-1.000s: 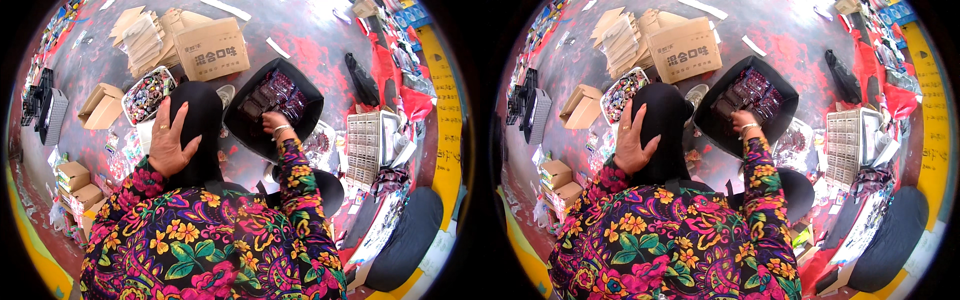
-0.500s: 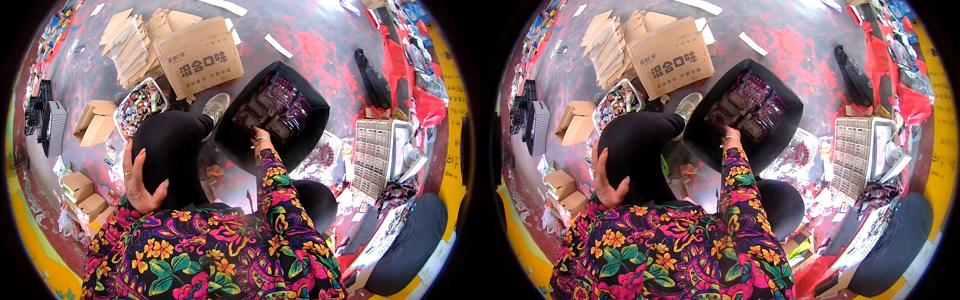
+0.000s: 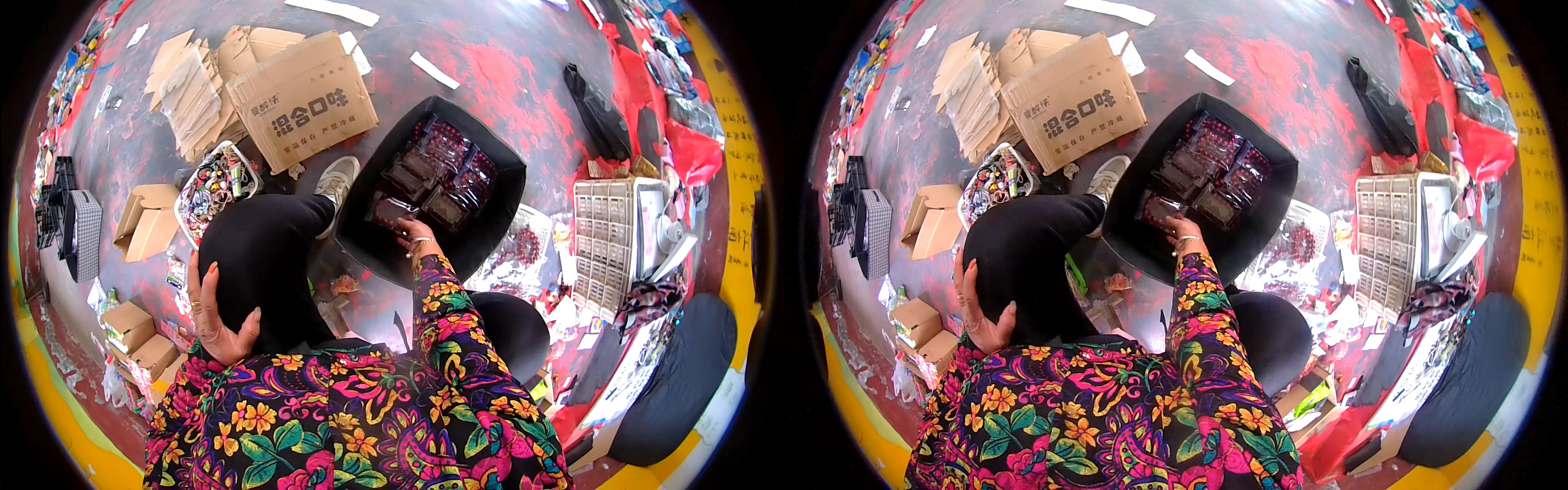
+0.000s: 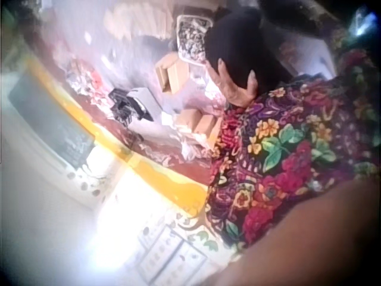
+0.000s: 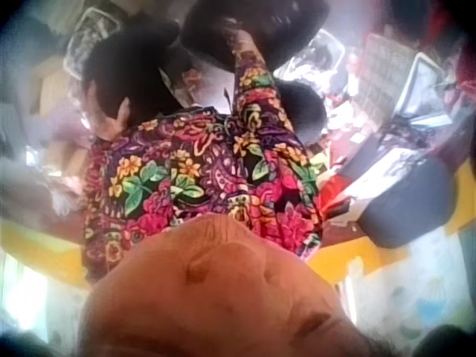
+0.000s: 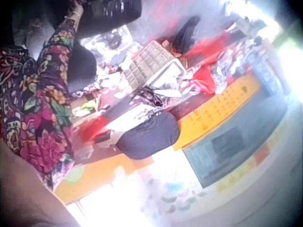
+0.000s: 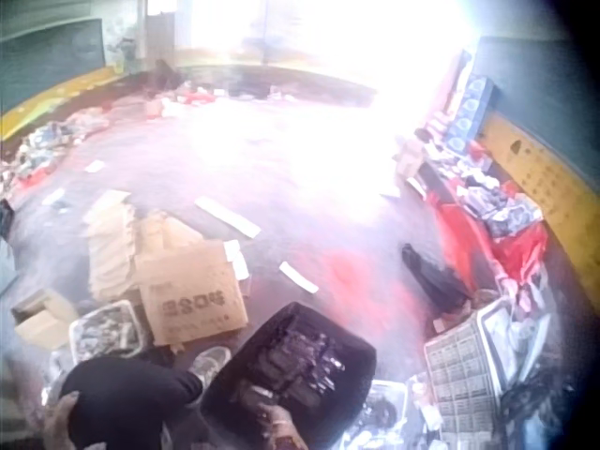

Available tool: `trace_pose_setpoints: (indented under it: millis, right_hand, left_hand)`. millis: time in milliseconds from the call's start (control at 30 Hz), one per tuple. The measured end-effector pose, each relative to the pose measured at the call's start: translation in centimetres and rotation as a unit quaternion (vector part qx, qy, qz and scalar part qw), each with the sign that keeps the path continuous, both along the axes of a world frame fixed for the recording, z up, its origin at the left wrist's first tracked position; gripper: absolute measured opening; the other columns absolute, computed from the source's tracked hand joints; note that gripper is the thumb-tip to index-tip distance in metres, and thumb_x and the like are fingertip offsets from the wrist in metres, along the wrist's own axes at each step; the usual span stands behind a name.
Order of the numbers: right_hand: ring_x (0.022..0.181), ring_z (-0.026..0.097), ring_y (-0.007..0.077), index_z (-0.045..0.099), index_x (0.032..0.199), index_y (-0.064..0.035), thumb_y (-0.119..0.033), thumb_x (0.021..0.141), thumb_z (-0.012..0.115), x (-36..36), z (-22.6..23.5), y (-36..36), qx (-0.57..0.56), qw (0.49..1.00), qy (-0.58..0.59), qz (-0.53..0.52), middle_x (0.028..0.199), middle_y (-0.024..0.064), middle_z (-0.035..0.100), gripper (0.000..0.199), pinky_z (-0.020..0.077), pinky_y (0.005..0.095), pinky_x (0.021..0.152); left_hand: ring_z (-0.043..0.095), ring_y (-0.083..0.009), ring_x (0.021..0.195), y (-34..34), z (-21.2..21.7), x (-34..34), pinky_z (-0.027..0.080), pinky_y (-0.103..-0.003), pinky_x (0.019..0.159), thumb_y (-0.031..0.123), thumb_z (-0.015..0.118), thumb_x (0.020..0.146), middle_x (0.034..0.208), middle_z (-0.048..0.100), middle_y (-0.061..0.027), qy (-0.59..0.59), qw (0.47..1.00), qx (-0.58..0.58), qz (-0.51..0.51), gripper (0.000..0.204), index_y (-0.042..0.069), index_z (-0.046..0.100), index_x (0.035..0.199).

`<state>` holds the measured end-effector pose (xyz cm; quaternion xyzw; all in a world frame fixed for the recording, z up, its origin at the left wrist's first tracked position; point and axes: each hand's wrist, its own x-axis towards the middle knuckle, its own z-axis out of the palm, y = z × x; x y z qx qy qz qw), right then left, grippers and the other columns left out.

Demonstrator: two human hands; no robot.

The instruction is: The person sits on the floor and packs red beaded bracelets into small clear plastic bags. They handle the beads and bags by hand, placing the items into the packaging and arranging them in a black container.

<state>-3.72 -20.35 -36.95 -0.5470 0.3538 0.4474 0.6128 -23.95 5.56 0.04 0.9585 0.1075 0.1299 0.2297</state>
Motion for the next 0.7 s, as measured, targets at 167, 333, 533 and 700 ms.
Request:
trace_pose_setpoints:
  millis: [167,333,533,700]
  right_hand:
    - [0.079,0.059,0.0136,0.055,0.098,-0.0160,-0.016,0.075,0.069,0.1,0.7,-5.7,-0.012,0.969,-0.172,-0.176,0.085,-0.0030,0.061,0.027,0.0404,0.0332,0.063]
    - [0.077,0.061,0.0145,0.061,0.096,-0.0076,-0.019,0.072,0.073,2.4,-4.8,-9.9,-0.115,0.952,-0.211,-0.187,0.083,0.0007,0.064,0.029,0.0436,0.0317,0.062]
    - [0.082,0.060,0.0208,0.063,0.098,0.0034,-0.022,0.065,0.076,5.2,-3.3,-6.4,-0.362,0.914,-0.160,-0.087,0.092,0.0116,0.065,0.044,0.0446,0.0305,0.079]
    - [0.090,0.060,0.0255,0.056,0.109,0.0028,-0.019,0.059,0.080,5.1,-2.4,-6.1,-0.387,0.904,-0.114,-0.138,0.101,0.0162,0.062,0.060,0.0450,0.0322,0.084]
  left_hand:
    - [0.030,-0.0408,0.128,-0.3,-0.1,-0.3,0.026,-0.045,0.104,0.016,0.065,0.070,0.138,0.025,-0.0284,-0.007,1.000,-0.001,0.004,0.071,0.004,0.034,0.132]
    - [0.028,-0.0402,0.129,-0.3,0.1,0.6,0.025,-0.045,0.105,0.016,0.065,0.070,0.139,0.025,-0.0279,-0.001,1.000,-0.011,-0.013,0.070,0.004,0.034,0.132]
    - [0.027,-0.0404,0.129,-0.3,0.1,0.5,0.025,-0.045,0.105,0.016,0.065,0.070,0.139,0.024,-0.0281,-0.001,1.000,0.002,-0.015,0.071,0.004,0.033,0.133]
    - [0.026,-0.0386,0.131,-0.6,0.4,1.0,0.022,-0.046,0.106,0.021,0.062,0.074,0.140,0.024,-0.0260,0.001,1.000,0.012,-0.022,0.070,0.005,0.031,0.135]
